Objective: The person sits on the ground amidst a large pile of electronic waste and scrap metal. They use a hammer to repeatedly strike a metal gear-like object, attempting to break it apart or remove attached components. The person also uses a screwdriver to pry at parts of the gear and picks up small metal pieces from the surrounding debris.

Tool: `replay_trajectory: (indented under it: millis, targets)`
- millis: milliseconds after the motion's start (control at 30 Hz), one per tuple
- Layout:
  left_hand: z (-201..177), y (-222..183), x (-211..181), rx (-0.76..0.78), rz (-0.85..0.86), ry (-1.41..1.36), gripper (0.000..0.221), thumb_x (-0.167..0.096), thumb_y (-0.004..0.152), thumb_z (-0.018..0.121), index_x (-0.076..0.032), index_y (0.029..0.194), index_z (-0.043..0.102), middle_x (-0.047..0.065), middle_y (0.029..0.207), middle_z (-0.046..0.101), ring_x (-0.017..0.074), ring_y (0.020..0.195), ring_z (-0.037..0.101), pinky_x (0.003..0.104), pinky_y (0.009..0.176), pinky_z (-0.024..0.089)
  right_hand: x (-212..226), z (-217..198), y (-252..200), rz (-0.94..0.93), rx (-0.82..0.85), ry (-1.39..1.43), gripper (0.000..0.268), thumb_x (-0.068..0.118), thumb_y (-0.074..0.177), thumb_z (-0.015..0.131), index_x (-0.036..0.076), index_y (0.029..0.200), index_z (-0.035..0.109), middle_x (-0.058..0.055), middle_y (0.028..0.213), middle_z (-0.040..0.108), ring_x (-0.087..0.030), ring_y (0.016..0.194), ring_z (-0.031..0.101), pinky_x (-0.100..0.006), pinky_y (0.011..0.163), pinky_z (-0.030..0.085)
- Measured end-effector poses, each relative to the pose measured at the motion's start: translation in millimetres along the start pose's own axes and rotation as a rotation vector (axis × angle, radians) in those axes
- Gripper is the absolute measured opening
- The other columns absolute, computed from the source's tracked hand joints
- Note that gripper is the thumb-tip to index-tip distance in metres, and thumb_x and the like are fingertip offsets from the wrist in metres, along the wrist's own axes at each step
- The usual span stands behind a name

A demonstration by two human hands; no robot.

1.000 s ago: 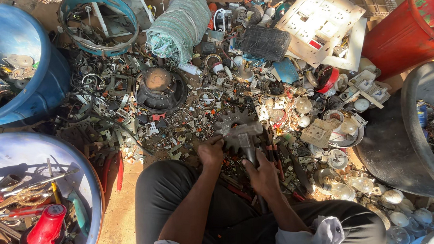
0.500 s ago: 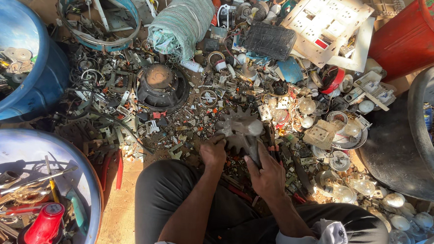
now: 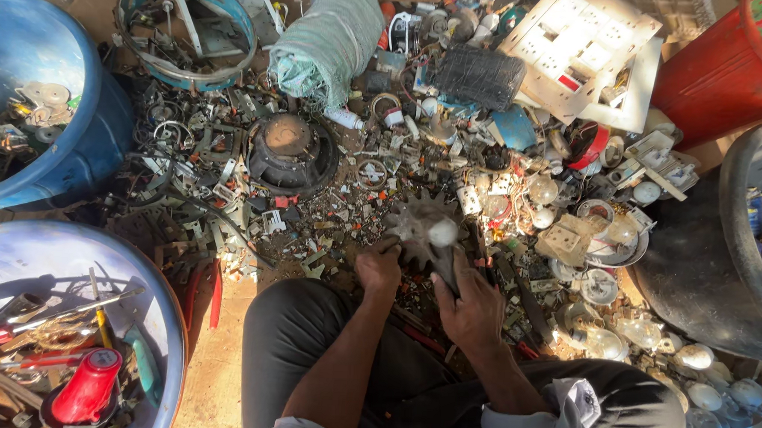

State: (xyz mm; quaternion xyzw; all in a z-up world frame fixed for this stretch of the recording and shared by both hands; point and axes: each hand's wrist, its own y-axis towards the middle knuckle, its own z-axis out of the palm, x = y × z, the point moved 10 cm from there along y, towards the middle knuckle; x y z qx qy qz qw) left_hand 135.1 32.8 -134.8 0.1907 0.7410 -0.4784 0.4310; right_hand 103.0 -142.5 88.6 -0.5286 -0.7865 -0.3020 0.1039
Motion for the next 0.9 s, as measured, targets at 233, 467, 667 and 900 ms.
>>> replay_trajectory:
  millis: [233, 467, 667, 900]
  targets:
    - [-6.3, -10.0, -12.7, 0.013, 0.05, -0.023, 0.022, -0.008, 0.091, 0.073, -0.009, 0.111, 0.082, 0.009, 0.1, 0.081, 0.0133, 0.067, 0.072, 0.033, 0.059, 0.059, -34.8, 48.5, -9.5, 0.309, 0.427, -0.214, 0.063, 0.026, 0.091, 0.076, 0.004, 0.145, 0.054, -0.018, 0.091, 0.078, -0.033, 0.072, 0.076, -0.044, 0.061, 0.056]
    - [-6.9, -7.4, -9.2, 0.002, 0.008, 0.03, 0.021, -0.01, 0.091, 0.075, -0.01, 0.111, 0.082, 0.009, 0.094, 0.081, 0.0149, 0.061, 0.067, 0.035, 0.056, 0.055, -5.4, 3.2, -0.7, 0.05, 0.012, 0.036, 0.057, 0.027, 0.099, 0.069, 0.003, 0.148, 0.051, -0.019, 0.102, 0.076, -0.03, 0.078, 0.078, -0.04, 0.06, 0.061]
    - [-8.3, -8.5, -11.7, 0.002, 0.02, 0.121, 0.021, -0.01, 0.092, 0.073, -0.012, 0.111, 0.082, 0.008, 0.091, 0.08, 0.0144, 0.058, 0.066, 0.037, 0.051, 0.054, -36.7, 54.5, -14.0, 0.344, 0.48, -0.163, 0.063, 0.029, 0.094, 0.07, 0.008, 0.149, 0.05, -0.016, 0.096, 0.078, -0.029, 0.075, 0.078, -0.044, 0.064, 0.06]
    - [-6.6, -2.0, 2.3, -0.018, 0.043, -0.012, 0.02, -0.01, 0.091, 0.075, -0.009, 0.111, 0.082, 0.009, 0.093, 0.081, 0.013, 0.062, 0.067, 0.034, 0.054, 0.054, -14.8, 21.4, -17.9, 0.046, 0.048, -0.017, 0.059, 0.03, 0.098, 0.067, 0.004, 0.148, 0.05, -0.018, 0.102, 0.078, -0.03, 0.079, 0.078, -0.044, 0.068, 0.062]
